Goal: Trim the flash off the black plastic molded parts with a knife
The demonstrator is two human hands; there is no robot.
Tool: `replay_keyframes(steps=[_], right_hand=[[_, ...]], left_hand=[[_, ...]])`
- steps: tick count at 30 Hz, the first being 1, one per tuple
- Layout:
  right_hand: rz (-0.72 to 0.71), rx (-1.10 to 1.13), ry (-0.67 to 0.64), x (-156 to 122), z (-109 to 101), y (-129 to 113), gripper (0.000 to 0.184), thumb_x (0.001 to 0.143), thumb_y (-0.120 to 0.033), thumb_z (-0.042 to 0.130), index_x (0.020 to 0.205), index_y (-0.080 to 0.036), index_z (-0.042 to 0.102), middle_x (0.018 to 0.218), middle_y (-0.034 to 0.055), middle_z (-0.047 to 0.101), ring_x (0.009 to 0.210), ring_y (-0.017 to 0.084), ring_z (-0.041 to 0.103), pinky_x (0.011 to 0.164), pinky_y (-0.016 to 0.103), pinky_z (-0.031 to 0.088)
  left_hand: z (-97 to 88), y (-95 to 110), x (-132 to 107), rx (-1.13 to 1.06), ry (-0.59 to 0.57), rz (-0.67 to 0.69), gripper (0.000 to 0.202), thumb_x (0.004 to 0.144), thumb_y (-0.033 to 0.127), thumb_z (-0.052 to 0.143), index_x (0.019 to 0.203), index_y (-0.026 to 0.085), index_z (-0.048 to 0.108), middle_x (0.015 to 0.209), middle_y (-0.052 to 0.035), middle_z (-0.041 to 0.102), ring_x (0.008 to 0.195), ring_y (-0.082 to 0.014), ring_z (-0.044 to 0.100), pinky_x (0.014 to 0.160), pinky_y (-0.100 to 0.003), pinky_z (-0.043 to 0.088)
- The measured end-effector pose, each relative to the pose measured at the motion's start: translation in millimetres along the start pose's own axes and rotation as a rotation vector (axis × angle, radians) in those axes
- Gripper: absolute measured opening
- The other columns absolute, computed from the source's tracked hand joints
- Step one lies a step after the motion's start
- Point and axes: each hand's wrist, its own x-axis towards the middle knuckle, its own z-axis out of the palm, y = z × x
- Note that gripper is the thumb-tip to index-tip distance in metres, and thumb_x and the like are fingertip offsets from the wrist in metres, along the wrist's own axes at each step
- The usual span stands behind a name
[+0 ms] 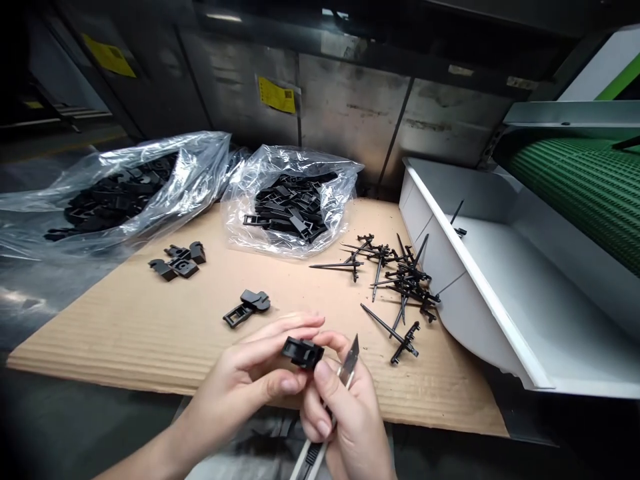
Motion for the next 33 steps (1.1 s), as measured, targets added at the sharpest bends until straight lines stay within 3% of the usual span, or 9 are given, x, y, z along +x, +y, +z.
replay_keyframes(steps=[3,8,12,14,16,21,23,26,33], right_hand=[[-0.168,-0.131,0.089,2.8,4.3,15.7,0.025,0.071,-0.037,0.069,0.088,-0.023,0.058,0.044,-0.0119,0.036,0.035,0.000,0.024,0.038,0.012,0.022],[-0.514,-0.695,0.312,-0.1,-3.1,39.9,0.026,0.076,-0.040,0.060,0.096,-0.024,0.055,0.062,-0.0036,0.055,0.049,0.009,0.050,0.049,0.020,0.040],[-0.491,-1.252,0.219,-8.9,-25.4,22.1,0.032,0.079,-0.039,0.055,0.105,-0.021,0.051,0.071,-0.0005,0.059,0.052,0.011,0.057,0.047,0.019,0.045],[-0.538,-1.507,0.085,-14.5,-35.6,3.3,0.037,0.081,-0.036,0.054,0.114,-0.020,0.049,0.092,0.0058,0.062,0.074,0.014,0.065,0.059,0.018,0.051],[-0.600,-1.643,-0.019,-19.4,-40.6,-13.2,0.037,0.086,-0.029,0.048,0.122,-0.022,0.046,0.100,0.0077,0.060,0.086,0.015,0.064,0.069,0.018,0.052],[-0.876,-1.617,-0.163,-19.4,-36.5,-21.7,0.041,0.084,-0.005,0.042,0.122,-0.020,0.047,0.085,0.0059,0.060,0.075,0.014,0.062,0.066,0.021,0.050],[-1.009,-1.567,-0.176,-15.0,-32.9,-16.2,0.044,0.081,0.000,0.045,0.121,-0.018,0.047,0.085,0.0067,0.063,0.075,0.015,0.062,0.066,0.024,0.049],[-1.154,-1.508,-0.107,-8.1,-26.7,-8.9,0.032,0.079,0.000,0.051,0.106,-0.018,0.054,0.078,0.0057,0.065,0.069,0.016,0.062,0.065,0.027,0.049],[-1.181,-1.477,-0.135,-3.2,-18.0,-4.8,0.024,0.078,-0.003,0.056,0.096,-0.018,0.058,0.068,0.0043,0.064,0.058,0.014,0.059,0.056,0.027,0.048]], left_hand=[[5.4,-1.0,-2.7,-0.273,0.008,-0.197,0.024,0.080,0.028,0.061,0.103,0.025,0.066,0.118,-0.0014,0.059,0.115,-0.0198,0.048,0.097,-0.027,0.036],[3.8,-3.2,-2.8,-0.636,0.030,-0.344,0.022,0.080,0.028,0.060,0.099,0.020,0.066,0.108,-0.0044,0.063,0.104,-0.0208,0.055,0.089,-0.027,0.042],[-3.2,-3.8,-1.7,-0.638,0.101,-0.332,0.024,0.081,0.023,0.058,0.105,0.020,0.057,0.089,-0.0017,0.065,0.075,-0.0120,0.057,0.073,-0.023,0.044],[-5.6,-5.3,-1.2,-0.623,0.050,-0.377,0.025,0.080,0.024,0.059,0.104,0.019,0.052,0.082,-0.0009,0.064,0.061,-0.0089,0.051,0.059,-0.020,0.040],[-6.1,-7.8,-1.2,-0.623,-0.038,-0.427,0.020,0.080,0.028,0.059,0.094,0.017,0.051,0.077,-0.0016,0.063,0.055,-0.0081,0.044,0.050,-0.019,0.033],[-4.2,-13.6,-4.3,-0.582,-0.156,-0.375,0.027,0.084,0.041,0.051,0.089,0.015,0.056,0.060,0.0024,0.048,0.054,-0.0092,0.036,0.049,-0.021,0.025],[-3.7,-14.2,-5.9,-0.627,-0.129,-0.376,0.028,0.084,0.043,0.051,0.088,0.016,0.055,0.057,0.0039,0.043,0.053,-0.0091,0.035,0.048,-0.021,0.024],[-2.9,-14.7,-7.6,-0.694,-0.048,-0.384,0.027,0.080,0.042,0.056,0.082,0.015,0.054,0.056,0.0049,0.040,0.050,-0.0073,0.032,0.047,-0.020,0.022],[-3.9,-17.8,-7.8,-0.754,-0.066,-0.388,0.030,0.078,0.041,0.060,0.073,0.012,0.057,0.058,0.0027,0.042,0.048,-0.0064,0.033,0.044,-0.019,0.023]])
